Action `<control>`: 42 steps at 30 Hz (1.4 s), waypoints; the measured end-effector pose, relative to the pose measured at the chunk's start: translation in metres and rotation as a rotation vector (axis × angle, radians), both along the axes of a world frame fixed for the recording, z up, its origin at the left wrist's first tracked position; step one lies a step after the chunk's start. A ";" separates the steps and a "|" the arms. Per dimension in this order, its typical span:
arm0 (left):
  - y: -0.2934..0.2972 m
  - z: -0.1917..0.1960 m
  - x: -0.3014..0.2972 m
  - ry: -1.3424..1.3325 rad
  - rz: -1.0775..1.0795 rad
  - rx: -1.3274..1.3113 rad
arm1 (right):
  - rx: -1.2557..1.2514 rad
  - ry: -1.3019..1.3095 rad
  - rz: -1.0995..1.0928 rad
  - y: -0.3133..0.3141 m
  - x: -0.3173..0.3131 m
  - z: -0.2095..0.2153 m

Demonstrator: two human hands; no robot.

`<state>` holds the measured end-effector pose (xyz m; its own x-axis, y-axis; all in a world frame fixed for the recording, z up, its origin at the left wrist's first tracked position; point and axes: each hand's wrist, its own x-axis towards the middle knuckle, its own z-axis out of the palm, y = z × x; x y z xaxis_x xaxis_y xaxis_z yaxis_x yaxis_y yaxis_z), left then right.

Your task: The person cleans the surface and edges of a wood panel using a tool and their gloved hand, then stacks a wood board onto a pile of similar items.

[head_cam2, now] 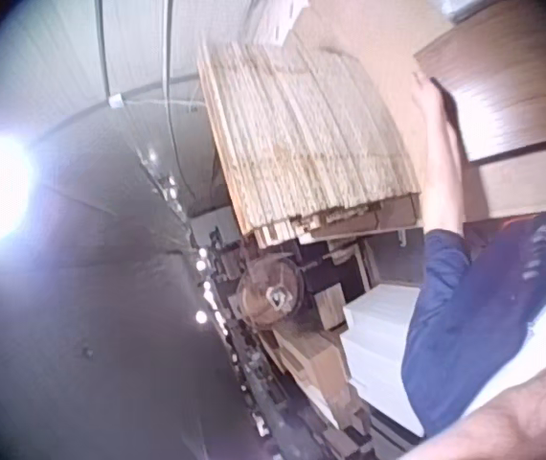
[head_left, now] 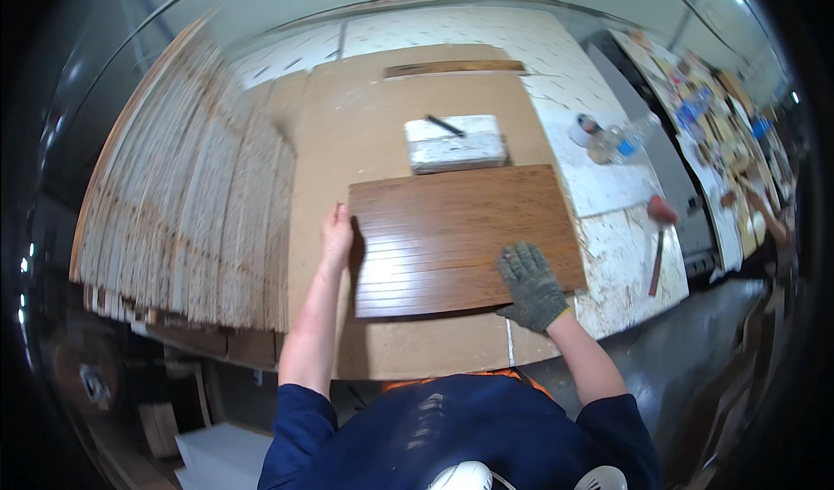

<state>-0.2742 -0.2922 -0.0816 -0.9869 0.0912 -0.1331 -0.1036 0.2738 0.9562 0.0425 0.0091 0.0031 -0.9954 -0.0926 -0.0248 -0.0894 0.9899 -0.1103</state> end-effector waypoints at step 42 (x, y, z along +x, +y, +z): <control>0.043 -0.004 -0.045 -0.031 0.021 -0.076 | -0.129 0.163 -0.096 0.016 0.015 -0.019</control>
